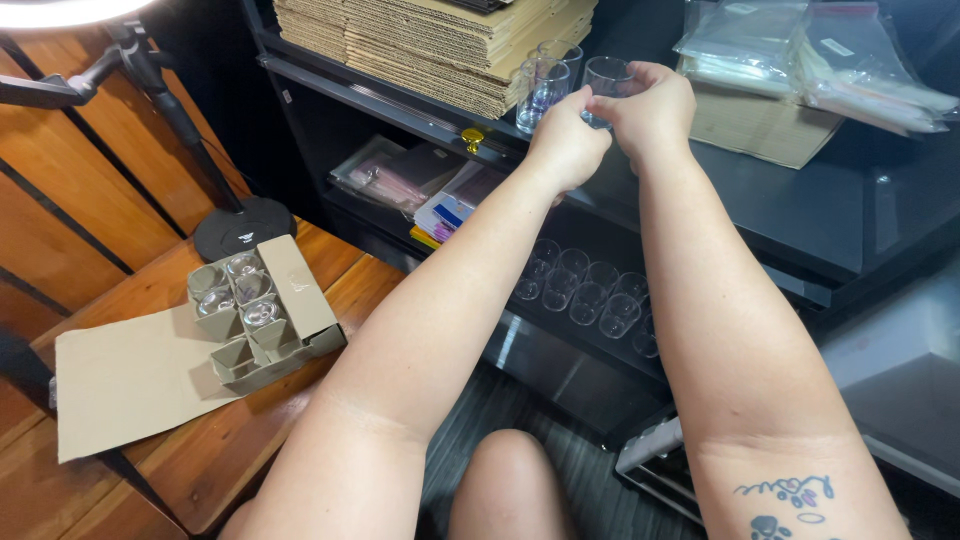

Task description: The person unpacks small clear glasses from a cardboard box and places them on a nearby shelf. The person removes each glass individually from the box and sets it down on the shelf, repeating this process until the box is empty.

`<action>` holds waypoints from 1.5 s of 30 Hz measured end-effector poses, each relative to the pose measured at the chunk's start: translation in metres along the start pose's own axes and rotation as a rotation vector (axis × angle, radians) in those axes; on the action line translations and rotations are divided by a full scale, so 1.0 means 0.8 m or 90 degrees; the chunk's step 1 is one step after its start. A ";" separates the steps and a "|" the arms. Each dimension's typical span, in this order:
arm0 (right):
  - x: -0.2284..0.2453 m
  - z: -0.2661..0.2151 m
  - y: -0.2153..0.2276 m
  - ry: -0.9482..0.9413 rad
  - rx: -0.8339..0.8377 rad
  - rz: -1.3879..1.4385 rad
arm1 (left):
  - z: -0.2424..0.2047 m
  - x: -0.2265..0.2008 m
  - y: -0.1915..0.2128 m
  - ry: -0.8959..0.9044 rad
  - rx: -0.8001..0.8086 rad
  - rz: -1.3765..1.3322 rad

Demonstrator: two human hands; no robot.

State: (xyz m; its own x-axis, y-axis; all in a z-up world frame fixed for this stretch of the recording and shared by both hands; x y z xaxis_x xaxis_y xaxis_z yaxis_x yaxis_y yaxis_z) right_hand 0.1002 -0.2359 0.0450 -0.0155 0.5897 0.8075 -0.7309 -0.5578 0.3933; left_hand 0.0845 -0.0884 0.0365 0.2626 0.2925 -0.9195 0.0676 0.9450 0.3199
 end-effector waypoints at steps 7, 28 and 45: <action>-0.003 0.004 -0.006 0.007 -0.003 0.019 | 0.008 0.007 -0.006 -0.018 0.000 -0.011; 0.008 -0.024 0.008 0.023 0.008 -0.058 | -0.005 0.014 -0.002 -0.066 0.032 0.005; 0.108 -0.273 -0.063 0.179 0.141 0.301 | -0.210 0.084 0.182 -0.120 -0.155 -0.100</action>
State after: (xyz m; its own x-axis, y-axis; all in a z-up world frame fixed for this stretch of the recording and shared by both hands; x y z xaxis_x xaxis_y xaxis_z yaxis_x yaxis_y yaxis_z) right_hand -0.0136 -0.0296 -0.0010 -0.5077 0.3625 0.7816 -0.4407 -0.8888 0.1259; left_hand -0.0499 0.0938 -0.0171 0.4423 0.1306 -0.8873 -0.1044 0.9901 0.0936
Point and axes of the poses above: each hand's wrist, its own z-axis towards the middle knuckle, its own y-axis out of the back of the hand, x = y × z, the point moved 4 cm from there along z, towards the middle knuckle, and after that the axes turned 8 degrees about -x, right-handed, at the moved point
